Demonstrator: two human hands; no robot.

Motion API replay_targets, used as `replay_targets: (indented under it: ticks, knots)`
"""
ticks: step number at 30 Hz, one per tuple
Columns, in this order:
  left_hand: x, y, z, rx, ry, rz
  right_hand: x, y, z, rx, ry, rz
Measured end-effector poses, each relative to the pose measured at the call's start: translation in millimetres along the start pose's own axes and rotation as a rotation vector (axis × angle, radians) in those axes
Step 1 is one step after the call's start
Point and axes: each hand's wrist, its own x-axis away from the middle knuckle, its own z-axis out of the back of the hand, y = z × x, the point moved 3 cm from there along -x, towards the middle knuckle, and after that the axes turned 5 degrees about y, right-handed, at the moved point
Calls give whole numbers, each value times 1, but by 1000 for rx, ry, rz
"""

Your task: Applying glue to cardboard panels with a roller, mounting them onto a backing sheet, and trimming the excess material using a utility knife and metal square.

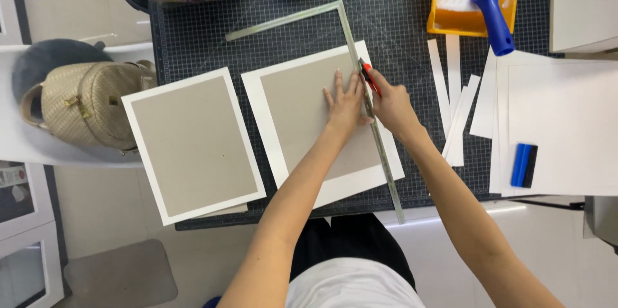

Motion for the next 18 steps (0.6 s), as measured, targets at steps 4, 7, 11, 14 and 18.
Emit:
replay_targets:
  ticks: [4, 7, 11, 14, 18]
  knots:
    - [-1, 0, 2, 6, 8, -7, 53, -2, 22, -55, -60, -53]
    - [-1, 0, 0, 4, -26, -4, 92, 0, 32, -88, -83, -107]
    - [0, 2, 4, -59, -19, -7, 143, 20, 25, -61, -72, -86]
    - [2, 4, 6, -65, -10, -8, 176, 12, 37, -94, -78, -120]
    - [0, 5, 6, -62, -41, -9, 227, 19, 42, -32, -105, -178]
